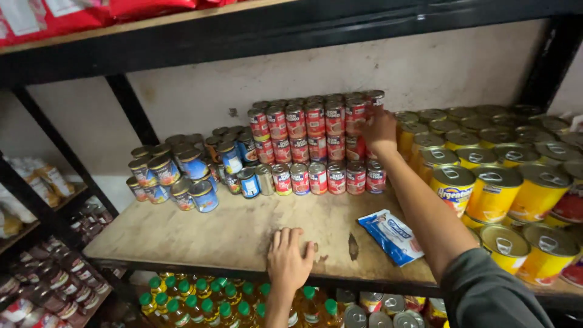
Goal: Wiping canned goods with a cloth and organizing them on a shelf
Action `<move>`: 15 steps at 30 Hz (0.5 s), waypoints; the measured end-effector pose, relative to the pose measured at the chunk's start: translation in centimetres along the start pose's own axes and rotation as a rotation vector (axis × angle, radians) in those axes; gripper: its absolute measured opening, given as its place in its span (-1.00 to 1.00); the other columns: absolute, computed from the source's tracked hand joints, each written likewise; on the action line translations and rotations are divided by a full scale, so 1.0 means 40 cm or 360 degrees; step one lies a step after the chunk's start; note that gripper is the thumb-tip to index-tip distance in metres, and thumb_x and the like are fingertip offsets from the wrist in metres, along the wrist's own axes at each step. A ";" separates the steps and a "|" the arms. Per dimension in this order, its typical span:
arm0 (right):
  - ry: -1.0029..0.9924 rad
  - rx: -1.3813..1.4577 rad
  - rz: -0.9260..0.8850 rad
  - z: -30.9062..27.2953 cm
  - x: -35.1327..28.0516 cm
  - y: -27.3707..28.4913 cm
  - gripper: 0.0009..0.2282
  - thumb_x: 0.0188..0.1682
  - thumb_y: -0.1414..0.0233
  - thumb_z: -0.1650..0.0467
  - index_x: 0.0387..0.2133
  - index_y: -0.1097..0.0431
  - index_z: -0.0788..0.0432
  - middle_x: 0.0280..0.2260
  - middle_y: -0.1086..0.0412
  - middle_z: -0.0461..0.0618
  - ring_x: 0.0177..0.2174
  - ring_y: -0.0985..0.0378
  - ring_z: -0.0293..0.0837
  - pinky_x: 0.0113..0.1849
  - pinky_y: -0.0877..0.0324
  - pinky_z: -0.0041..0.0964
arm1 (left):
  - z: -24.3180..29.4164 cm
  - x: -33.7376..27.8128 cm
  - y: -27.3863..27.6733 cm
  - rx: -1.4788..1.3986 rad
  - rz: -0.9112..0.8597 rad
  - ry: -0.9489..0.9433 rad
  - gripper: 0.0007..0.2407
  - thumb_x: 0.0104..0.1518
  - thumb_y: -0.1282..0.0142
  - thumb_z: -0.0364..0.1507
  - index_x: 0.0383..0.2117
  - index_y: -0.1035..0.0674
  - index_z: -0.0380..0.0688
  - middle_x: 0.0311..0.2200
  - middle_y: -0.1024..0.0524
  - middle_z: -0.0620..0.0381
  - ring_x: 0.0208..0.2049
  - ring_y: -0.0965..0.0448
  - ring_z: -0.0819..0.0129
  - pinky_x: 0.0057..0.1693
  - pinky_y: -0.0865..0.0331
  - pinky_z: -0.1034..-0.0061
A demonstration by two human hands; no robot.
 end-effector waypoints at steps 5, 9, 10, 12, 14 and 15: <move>-0.0295 0.0716 -0.0137 -0.143 -0.133 0.099 -0.74 -0.03 -0.19 0.31 -0.62 -0.23 -0.06 -0.69 -0.19 -0.26 -0.62 -0.13 -0.37 -0.62 -0.11 -0.20 | -0.009 -0.004 -0.005 -0.0003 0.0037 -0.0043 -0.77 0.06 -0.13 -0.20 -0.25 -0.56 0.01 -0.24 -0.48 0.07 -0.15 -0.44 0.00 -0.15 -0.40 0.04; 0.0211 0.0247 -0.0345 -0.255 -0.285 0.191 -0.68 -0.07 0.09 0.40 -0.18 -0.56 0.29 -0.20 -0.58 0.25 -0.18 -0.64 0.13 -0.10 -0.42 -0.06 | -0.016 -0.010 -0.020 0.0079 0.0091 -0.0104 -0.77 0.05 -0.11 -0.22 -0.25 -0.59 0.01 -0.31 -0.49 0.06 -0.20 -0.44 -0.01 -0.18 -0.37 0.06; 0.0139 0.0302 -0.0530 -0.300 -0.337 0.231 -0.76 -0.02 0.06 0.35 -0.23 -0.54 0.15 -0.25 -0.58 0.19 -0.18 -0.63 0.18 -0.11 -0.45 0.04 | -0.025 -0.010 -0.028 0.0117 0.0010 -0.0037 -0.75 0.04 -0.13 -0.19 -0.23 -0.56 0.05 -0.29 -0.49 0.10 -0.17 -0.48 0.02 -0.15 -0.43 0.09; 0.0043 0.0330 -0.0741 -0.378 -0.460 0.323 -0.83 0.03 0.02 0.29 -0.28 -0.53 0.01 -0.30 -0.58 0.12 -0.17 -0.62 0.24 -0.12 -0.49 0.14 | -0.028 -0.016 -0.029 0.0128 -0.0101 0.0046 -0.73 0.02 -0.14 -0.15 -0.22 -0.54 0.08 -0.28 -0.48 0.13 -0.14 -0.52 0.05 -0.11 -0.49 0.12; 0.0208 0.0338 -0.0791 -0.455 -0.596 0.425 -0.37 0.08 0.06 0.37 0.36 0.16 0.42 -0.01 -0.31 0.73 -0.15 -0.50 0.58 -0.16 -0.46 0.43 | -0.023 -0.023 -0.014 -0.0019 -0.0102 0.0094 -0.73 0.02 -0.20 -0.19 -0.21 -0.55 0.03 -0.25 -0.52 0.15 -0.10 -0.53 0.12 0.00 -0.44 0.21; 0.0205 0.0313 -0.0826 -0.431 -0.670 0.444 -0.37 0.08 0.06 0.37 0.36 0.16 0.42 -0.01 -0.31 0.73 -0.15 -0.50 0.58 -0.16 -0.46 0.43 | 0.019 -0.041 0.012 -0.0047 -0.0117 0.0123 -0.73 0.02 -0.20 -0.19 -0.21 -0.55 0.03 -0.25 -0.52 0.15 -0.10 -0.53 0.12 0.00 -0.44 0.21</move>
Point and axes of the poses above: each hand's wrist, its own x-axis towards the middle knuckle, its own y-axis out of the back of the hand, z = x × y, the point moved 2 cm from there along x, towards the middle knuckle
